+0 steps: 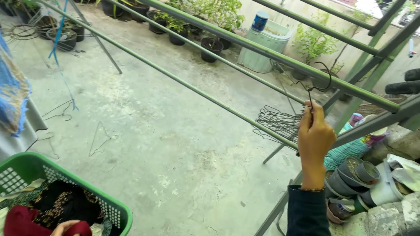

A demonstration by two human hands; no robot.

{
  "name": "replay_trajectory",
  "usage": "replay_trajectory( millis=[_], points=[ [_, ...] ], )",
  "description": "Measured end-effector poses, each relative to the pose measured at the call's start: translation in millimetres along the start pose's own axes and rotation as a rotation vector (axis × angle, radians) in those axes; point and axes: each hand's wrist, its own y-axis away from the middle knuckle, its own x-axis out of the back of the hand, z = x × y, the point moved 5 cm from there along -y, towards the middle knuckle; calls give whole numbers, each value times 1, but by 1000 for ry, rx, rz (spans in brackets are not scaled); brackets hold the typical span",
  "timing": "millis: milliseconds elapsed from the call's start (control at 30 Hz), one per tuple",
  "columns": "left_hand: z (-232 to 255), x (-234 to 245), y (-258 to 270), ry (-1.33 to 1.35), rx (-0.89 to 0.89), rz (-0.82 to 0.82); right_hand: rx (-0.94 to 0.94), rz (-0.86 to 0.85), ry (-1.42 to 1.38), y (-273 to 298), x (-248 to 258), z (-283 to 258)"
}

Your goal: The recorder is taking wet clothes out of a laundry basket and hanging them on a drying rack using hangers.

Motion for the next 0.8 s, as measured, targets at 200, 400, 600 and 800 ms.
replay_trajectory(
  millis=[200,400,600,800],
  points=[
    [142,42,-24,-69,-39,27,65,-77,-94,27,-27,-67],
    [193,97,-39,30,-146,22,47,-268,-395,88,-81,-162],
    [198,158,-60,26,-221,15,3,-569,-861,167,-138,-278],
    [222,215,-56,11,-170,-20,-31,-847,-1161,236,-171,-388]
  ],
)
